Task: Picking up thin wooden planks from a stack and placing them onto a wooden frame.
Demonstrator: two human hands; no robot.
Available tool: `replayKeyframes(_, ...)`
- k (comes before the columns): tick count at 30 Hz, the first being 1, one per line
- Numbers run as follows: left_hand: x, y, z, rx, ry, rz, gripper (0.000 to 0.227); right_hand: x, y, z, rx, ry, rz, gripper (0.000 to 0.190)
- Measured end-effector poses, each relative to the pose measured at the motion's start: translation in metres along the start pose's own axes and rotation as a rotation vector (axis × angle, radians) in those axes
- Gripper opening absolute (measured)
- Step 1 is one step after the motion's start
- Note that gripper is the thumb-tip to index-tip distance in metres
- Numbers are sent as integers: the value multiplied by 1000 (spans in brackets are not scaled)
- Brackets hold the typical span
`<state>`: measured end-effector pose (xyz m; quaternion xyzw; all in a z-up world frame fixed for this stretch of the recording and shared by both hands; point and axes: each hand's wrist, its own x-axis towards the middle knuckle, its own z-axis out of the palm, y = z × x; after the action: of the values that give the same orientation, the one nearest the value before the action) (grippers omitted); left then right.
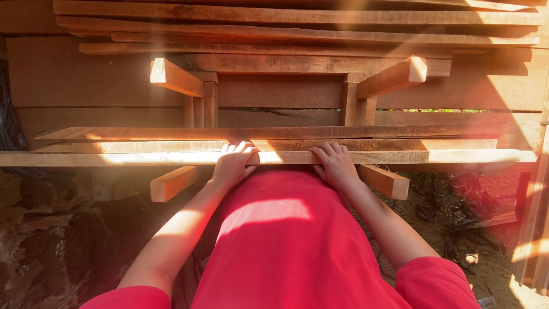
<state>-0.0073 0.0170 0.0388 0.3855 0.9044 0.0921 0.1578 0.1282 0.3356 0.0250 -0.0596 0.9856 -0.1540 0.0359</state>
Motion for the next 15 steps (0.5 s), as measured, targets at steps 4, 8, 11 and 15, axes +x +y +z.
replayKeyframes(4,3,1,-5,-107,2,-22,47,11,-10,-16,124,19,81,48)
replayKeyframes(8,17,-29,36,-147,71,-137,43,34,5,-2,199,166,151,35)
replayKeyframes(11,35,-48,51,13,134,-202,43,50,10,0,110,160,234,40)
replayKeyframes(15,53,-62,60,23,29,-270,42,66,8,-6,64,-86,361,52)
